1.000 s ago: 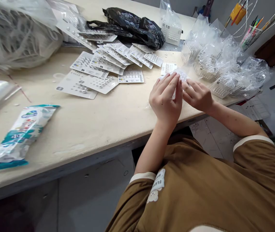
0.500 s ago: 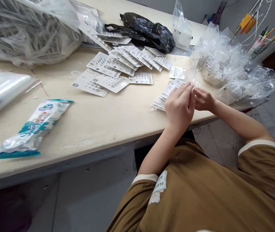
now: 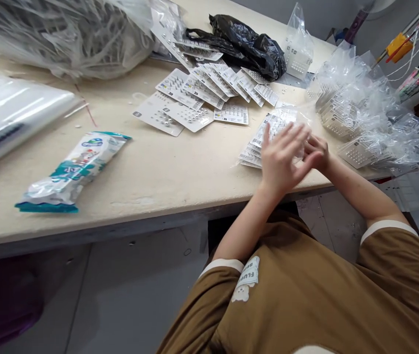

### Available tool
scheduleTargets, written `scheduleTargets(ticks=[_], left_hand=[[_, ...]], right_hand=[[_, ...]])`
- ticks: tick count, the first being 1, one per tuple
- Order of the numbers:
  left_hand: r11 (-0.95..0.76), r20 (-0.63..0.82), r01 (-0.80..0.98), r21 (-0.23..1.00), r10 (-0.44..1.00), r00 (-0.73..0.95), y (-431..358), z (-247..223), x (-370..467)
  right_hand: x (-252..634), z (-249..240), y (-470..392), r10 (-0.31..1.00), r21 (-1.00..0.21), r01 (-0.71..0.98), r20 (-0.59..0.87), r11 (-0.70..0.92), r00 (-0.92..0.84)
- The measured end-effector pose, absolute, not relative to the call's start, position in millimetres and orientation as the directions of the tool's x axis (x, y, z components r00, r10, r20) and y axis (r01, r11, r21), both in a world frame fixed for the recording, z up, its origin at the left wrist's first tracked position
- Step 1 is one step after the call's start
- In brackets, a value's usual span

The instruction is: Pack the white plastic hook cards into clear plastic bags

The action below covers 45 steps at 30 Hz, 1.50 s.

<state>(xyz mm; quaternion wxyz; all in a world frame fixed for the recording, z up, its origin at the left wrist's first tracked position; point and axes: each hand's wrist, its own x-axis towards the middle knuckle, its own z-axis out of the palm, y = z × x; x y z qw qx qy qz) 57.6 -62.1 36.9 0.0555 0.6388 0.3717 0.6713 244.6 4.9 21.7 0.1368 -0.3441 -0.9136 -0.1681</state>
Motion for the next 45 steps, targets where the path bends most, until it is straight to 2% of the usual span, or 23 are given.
scheduleTargets(ticks=[1,2,3,5,6,8,11,14,17,21,23,25,27,28,31,34,35,37,39,40,43,45], left_hand=[[-0.699,0.785,0.360,0.618,0.574,-0.232,-52,33,41],[-0.615,0.688,0.309,0.726,0.655,-0.313,-41,27,24],[-0.531,0.589,0.257,0.808,0.741,-0.323,-28,19,7],[-0.367,0.399,0.173,0.914,0.892,-0.213,-2,4,-21],[-0.301,0.317,0.147,0.942,0.944,-0.095,9,-3,-30],[-0.261,0.254,0.100,0.960,0.964,0.080,22,-10,-37],[-0.309,0.289,0.092,0.947,0.939,0.189,24,-6,-32],[-0.368,0.337,0.129,0.921,0.917,0.213,22,1,-23],[-0.399,0.368,0.084,0.913,0.895,0.253,24,0,-21],[-0.427,0.423,0.185,0.885,0.904,0.066,16,1,-29],[-0.534,0.547,0.236,0.812,0.837,0.010,0,6,-33],[-0.682,0.689,0.298,0.668,0.718,0.100,-18,9,-33],[-0.720,0.713,0.372,0.586,0.676,0.187,-32,8,-30],[-0.708,0.697,0.401,0.582,0.688,0.203,-36,5,-29],[-0.661,0.658,0.405,0.631,0.733,0.172,-38,-2,-25],[-0.638,0.637,0.324,0.699,0.761,0.124,-31,0,-28],[-0.623,0.620,0.285,0.728,0.776,0.115,-27,3,-30],[-0.575,0.568,0.204,0.792,0.817,0.097,-17,12,-35],[-0.524,0.519,0.134,0.841,0.852,0.072,-3,20,-41],[-0.506,0.500,0.101,0.857,0.863,0.073,4,23,-43],[-0.462,0.453,0.018,0.887,0.876,0.166,18,27,-45],[-0.446,0.440,-0.015,0.895,0.877,0.192,19,26,-42]], right_hand=[[243,24,6,0.551,0.215,0.647,0.374,0.731,-0.746],[241,27,7,0.514,0.222,0.618,0.387,0.754,-0.766],[240,29,8,0.474,0.238,0.591,0.406,0.771,-0.782],[236,34,9,0.399,0.296,0.545,0.433,0.784,-0.808],[233,37,9,0.365,0.332,0.523,0.434,0.785,-0.823],[227,45,9,0.328,0.385,0.480,0.398,0.788,-0.857],[212,62,8,0.359,0.373,0.446,0.283,0.813,-0.890],[195,76,5,0.454,0.300,0.487,0.178,0.820,-0.873],[180,85,4,0.535,0.217,0.549,0.127,0.807,-0.836],[174,102,3,0.532,0.068,0.536,0.068,0.842,-0.844],[179,115,2,0.548,0.027,0.552,0.086,0.833,-0.832],[190,129,3,0.577,0.029,0.584,0.131,0.811,-0.807],[203,138,5,0.573,0.041,0.586,0.165,0.809,-0.803],[209,140,7,0.562,0.047,0.577,0.169,0.816,-0.809],[228,141,12,0.549,0.077,0.562,0.137,0.824,-0.824],[238,144,12,0.555,0.098,0.569,0.141,0.816,-0.820],[237,147,10,0.562,0.099,0.585,0.190,0.805,-0.805],[233,157,6,0.554,0.106,0.632,0.386,0.768,-0.738],[224,166,2,0.480,0.113,0.658,0.593,0.745,-0.646],[220,168,1,0.461,0.109,0.645,0.610,0.757,-0.645],[213,165,-1,0.528,0.085,0.612,0.422,0.786,-0.737],[214,159,-3,0.605,0.094,0.690,0.407,0.718,-0.685]])
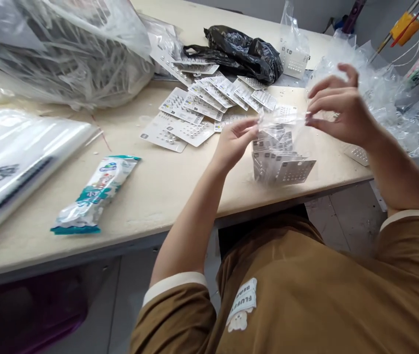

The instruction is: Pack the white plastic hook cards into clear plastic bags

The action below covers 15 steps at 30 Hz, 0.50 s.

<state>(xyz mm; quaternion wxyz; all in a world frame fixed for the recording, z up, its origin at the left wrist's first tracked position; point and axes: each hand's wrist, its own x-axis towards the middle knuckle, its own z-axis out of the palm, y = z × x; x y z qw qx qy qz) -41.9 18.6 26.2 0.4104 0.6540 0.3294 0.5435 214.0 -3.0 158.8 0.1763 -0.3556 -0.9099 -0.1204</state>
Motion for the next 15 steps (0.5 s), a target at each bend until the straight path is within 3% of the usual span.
scheduleTargets(ticks=[3,8,10,13,15], left_hand=[[-0.476,0.476,-0.028,0.879,0.872,0.116,8,27,-33],[-0.595,0.596,0.043,0.803,0.801,-0.047,-12,31,-21],[-0.623,0.625,0.047,0.781,0.779,-0.055,-17,28,-18],[-0.619,0.621,0.041,0.784,0.783,-0.033,-25,20,-12],[-0.612,0.612,0.023,0.790,0.787,-0.074,-31,14,-7]], right_hand=[[220,150,-10,0.606,0.076,0.732,0.508,0.677,-0.612],[228,148,-31,0.457,0.061,0.683,0.700,0.727,-0.549],[233,147,-39,0.488,0.030,0.640,0.619,0.768,-0.615],[249,138,-42,0.562,-0.152,0.542,0.269,0.827,-0.782],[263,125,-37,0.649,-0.312,0.571,0.310,0.760,-0.695]])
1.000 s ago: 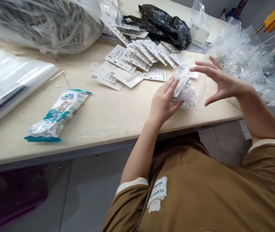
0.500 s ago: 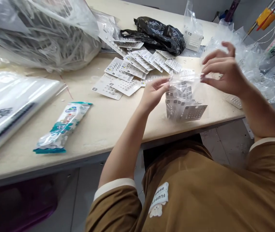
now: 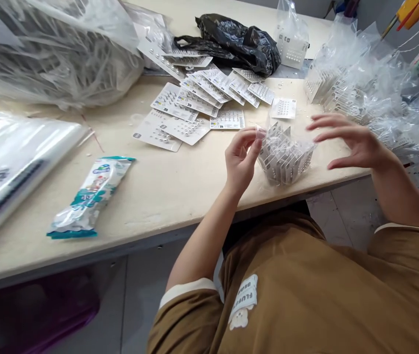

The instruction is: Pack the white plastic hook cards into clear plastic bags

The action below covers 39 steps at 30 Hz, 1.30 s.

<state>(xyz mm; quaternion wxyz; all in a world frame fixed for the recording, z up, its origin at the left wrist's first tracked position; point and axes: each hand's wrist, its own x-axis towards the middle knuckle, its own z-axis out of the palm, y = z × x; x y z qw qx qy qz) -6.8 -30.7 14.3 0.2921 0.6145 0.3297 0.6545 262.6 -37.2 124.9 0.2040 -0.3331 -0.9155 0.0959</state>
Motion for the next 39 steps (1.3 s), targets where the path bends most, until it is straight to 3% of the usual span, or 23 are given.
scheduleTargets(ticks=[2,3,4,6,8,10,13,15,17,19,21,24,26,27,30,32,34,36,39], left_hand=[[-0.623,0.616,-0.014,0.782,0.777,-0.133,-37,10,-2],[-0.639,0.627,-0.042,0.768,0.764,-0.152,-40,8,1],[-0.659,0.644,-0.070,0.749,0.748,-0.162,-44,6,5],[-0.695,0.671,-0.113,0.710,0.717,-0.190,-54,-2,14],[-0.679,0.637,-0.152,0.718,0.730,-0.250,-64,-11,27],[-0.600,0.531,-0.190,0.777,0.787,-0.314,-72,-18,41],[-0.643,0.564,-0.124,0.756,0.735,-0.376,-70,-21,53],[-0.744,0.692,-0.066,0.665,0.647,-0.319,-62,-20,49],[-0.756,0.722,-0.098,0.647,0.649,-0.239,-52,-21,40],[-0.690,0.654,-0.174,0.703,0.722,-0.224,-47,-23,32],[-0.634,0.582,-0.233,0.738,0.772,-0.258,-47,-27,29],[-0.615,0.557,-0.235,0.752,0.785,-0.270,-51,-32,31],[-0.629,0.566,-0.228,0.743,0.773,-0.287,-53,-32,34],[-0.641,0.574,-0.226,0.734,0.762,-0.299,-54,-32,35],[-0.672,0.597,-0.220,0.707,0.734,-0.325,-54,-30,35],[-0.681,0.602,-0.213,0.701,0.724,-0.336,-54,-29,34],[-0.676,0.595,-0.216,0.705,0.729,-0.339,-55,-29,33],[-0.664,0.584,-0.227,0.713,0.741,-0.332,-56,-28,33],[-0.652,0.576,-0.224,0.724,0.750,-0.324,-57,-27,33]], right_hand=[[274,105,-28,0.745,-0.499,0.559,0.519,0.662,-0.419],[277,94,-22,0.796,-0.608,0.527,0.540,0.594,-0.274],[278,82,-17,0.850,-0.717,0.468,0.498,0.516,-0.172],[274,57,-12,0.957,-0.904,0.324,0.235,0.280,-0.170],[263,36,-13,0.960,-0.976,0.211,-0.002,0.059,-0.279],[248,20,-20,0.927,-0.990,0.126,-0.102,-0.060,-0.361],[232,4,-34,0.970,-0.999,-0.018,0.032,0.028,-0.240],[229,-4,-40,0.980,-0.989,-0.069,0.139,0.130,-0.141],[231,-10,-43,0.975,-0.985,-0.056,0.169,0.162,-0.146],[237,-11,-43,0.971,-0.982,0.013,0.186,0.190,-0.151],[240,-2,-44,0.948,-0.943,0.099,0.310,0.317,-0.074],[235,33,-49,0.800,-0.775,0.303,0.597,0.554,0.064],[228,65,-54,0.725,-0.670,0.433,0.687,0.603,0.053],[224,80,-55,0.697,-0.636,0.414,0.717,0.651,0.007],[219,115,-53,0.722,-0.672,0.273,0.602,0.689,-0.341],[218,126,-46,0.729,-0.753,0.267,0.382,0.602,-0.567],[217,130,-37,0.717,-0.786,0.317,0.217,0.531,-0.662],[211,131,-27,0.720,-0.759,0.338,0.237,0.556,-0.652],[200,130,-16,0.718,-0.696,0.329,0.384,0.638,-0.580]])
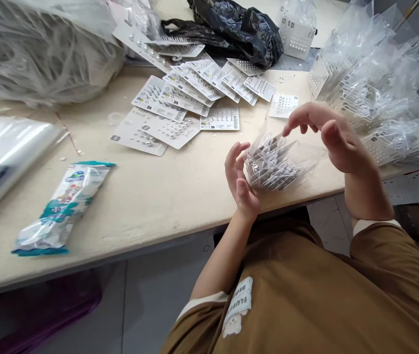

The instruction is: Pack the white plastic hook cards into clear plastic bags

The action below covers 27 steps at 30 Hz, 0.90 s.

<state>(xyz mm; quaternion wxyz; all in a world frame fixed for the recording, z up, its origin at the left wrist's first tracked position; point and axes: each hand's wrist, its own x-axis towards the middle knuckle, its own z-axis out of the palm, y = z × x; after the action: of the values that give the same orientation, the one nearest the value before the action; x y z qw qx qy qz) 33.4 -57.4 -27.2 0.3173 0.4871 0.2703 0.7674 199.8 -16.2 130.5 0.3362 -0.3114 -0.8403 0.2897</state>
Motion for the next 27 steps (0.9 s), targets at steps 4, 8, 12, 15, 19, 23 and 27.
scheduleTargets(ticks=[4,8,12,15,19,23,27], left_hand=[[-0.660,0.578,-0.217,0.720,0.742,-0.341,-58,-26,33],[-0.645,0.566,-0.210,0.735,0.754,-0.333,-58,-27,32],[-0.641,0.560,-0.226,0.733,0.758,-0.334,-58,-27,33],[-0.646,0.565,-0.226,0.729,0.754,-0.335,-59,-26,34],[-0.636,0.559,-0.201,0.745,0.760,-0.332,-59,-26,34],[-0.624,0.552,-0.180,0.760,0.767,-0.328,-59,-27,34],[-0.629,0.555,-0.182,0.756,0.763,-0.330,-59,-27,34]], right_hand=[[190,129,-8,0.680,-0.661,0.368,0.301,0.654,-0.668],[189,128,-9,0.693,-0.624,0.407,0.319,0.667,-0.646],[189,126,-13,0.694,-0.572,0.454,0.313,0.683,-0.649],[188,126,-15,0.708,-0.584,0.452,0.337,0.675,-0.621],[186,126,-16,0.647,-0.561,0.425,0.284,0.711,-0.708],[188,124,-17,0.709,-0.584,0.429,0.422,0.689,-0.565],[193,123,-18,0.799,-0.611,0.520,0.391,0.597,-0.457]])
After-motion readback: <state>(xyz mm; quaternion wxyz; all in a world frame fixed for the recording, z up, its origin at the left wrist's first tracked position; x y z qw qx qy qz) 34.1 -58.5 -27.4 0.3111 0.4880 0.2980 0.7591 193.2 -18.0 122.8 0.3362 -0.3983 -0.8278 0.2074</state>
